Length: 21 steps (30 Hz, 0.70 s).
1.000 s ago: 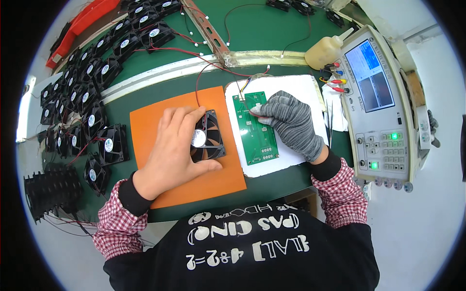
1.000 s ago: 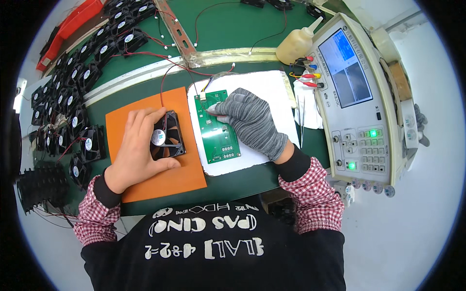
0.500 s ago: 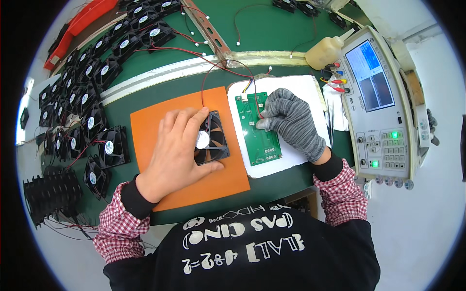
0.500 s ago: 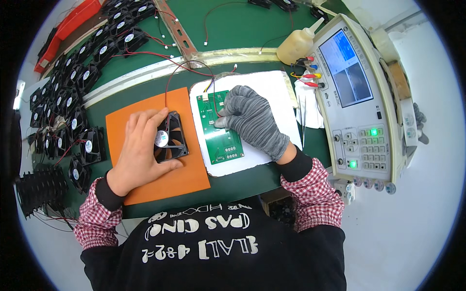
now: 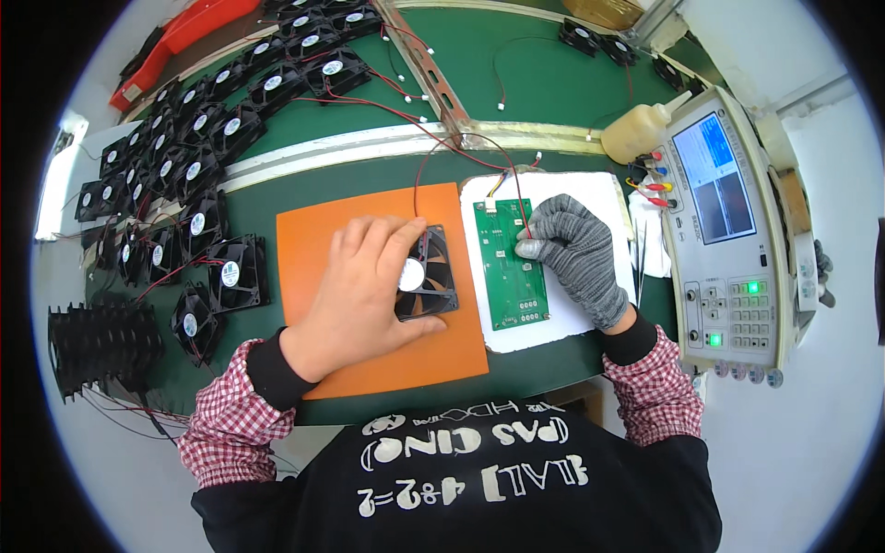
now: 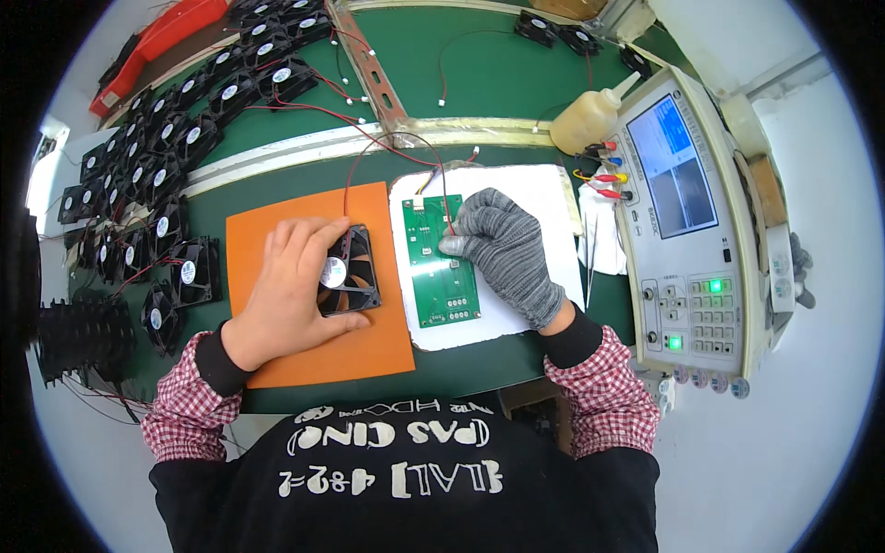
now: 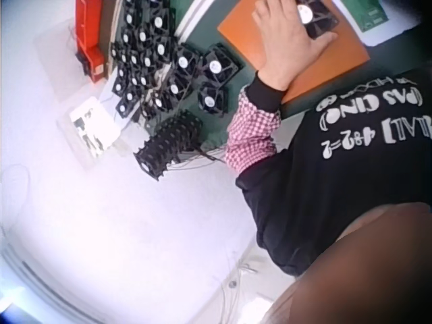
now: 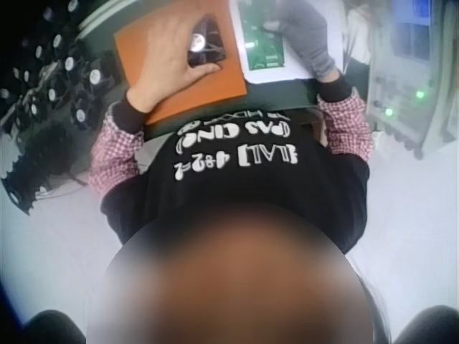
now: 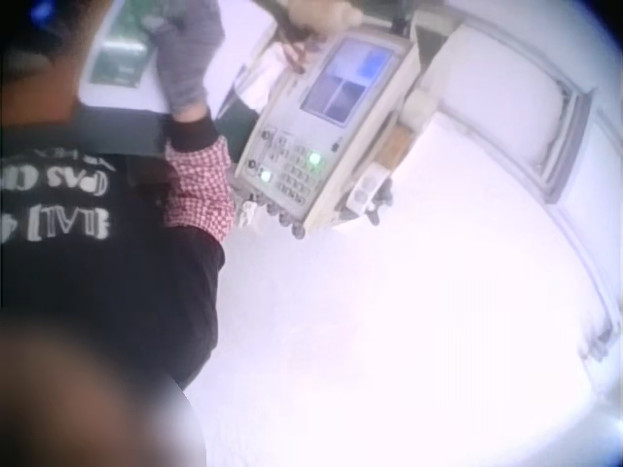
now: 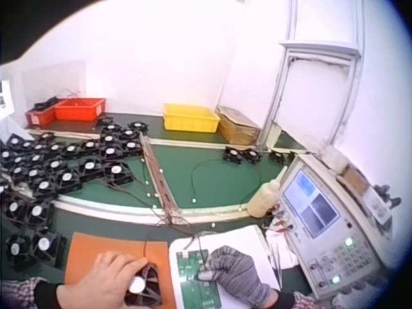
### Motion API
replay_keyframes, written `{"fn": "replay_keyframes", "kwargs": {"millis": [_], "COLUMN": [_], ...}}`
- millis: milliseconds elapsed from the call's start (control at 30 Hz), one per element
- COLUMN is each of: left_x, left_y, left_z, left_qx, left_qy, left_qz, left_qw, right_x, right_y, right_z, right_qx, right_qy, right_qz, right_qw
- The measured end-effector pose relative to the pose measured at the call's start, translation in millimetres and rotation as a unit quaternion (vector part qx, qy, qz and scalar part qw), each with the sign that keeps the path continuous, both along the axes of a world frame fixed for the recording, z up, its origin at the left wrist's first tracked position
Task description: The person repeatedly picks up small black cooling fans from a table and connects their wires to a green circuit board using red and black test leads. After each connection, the fan spins briefly, and the person then disconnects it and places it back on the table. This process is repeated for multiple fans throughout the clip.
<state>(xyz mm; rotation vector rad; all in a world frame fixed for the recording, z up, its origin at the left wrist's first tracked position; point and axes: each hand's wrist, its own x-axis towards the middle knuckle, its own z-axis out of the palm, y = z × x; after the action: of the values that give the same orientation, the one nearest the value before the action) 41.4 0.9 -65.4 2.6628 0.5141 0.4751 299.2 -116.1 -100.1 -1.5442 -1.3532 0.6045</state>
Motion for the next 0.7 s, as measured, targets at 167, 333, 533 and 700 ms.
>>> {"fn": "replay_keyframes", "kwargs": {"millis": [167, 333, 533, 700], "left_x": [-1, -1, -5, -20], "left_y": [0, 3, -1, -16], "left_z": [2, 1, 9, 54], "left_qx": [0.002, -0.014, 0.082, 0.314], "left_qy": [0.003, -0.003, -0.068, -0.308], "left_qz": [0.004, -0.004, -0.009, -0.087], "left_qw": [1.000, 1.000, 0.994, 0.894], "right_x": [1, 4, 1, 3], "right_y": [1, 3, 4, -1], "right_z": [0, 2, -3, -2], "right_qx": [-0.030, -0.045, -0.014, 0.022], "right_qy": [0.036, 0.029, -0.008, -0.027], "right_qz": [0.025, 0.033, 0.043, 0.036], "right_qw": [0.999, 0.998, 0.999, 0.999]}}
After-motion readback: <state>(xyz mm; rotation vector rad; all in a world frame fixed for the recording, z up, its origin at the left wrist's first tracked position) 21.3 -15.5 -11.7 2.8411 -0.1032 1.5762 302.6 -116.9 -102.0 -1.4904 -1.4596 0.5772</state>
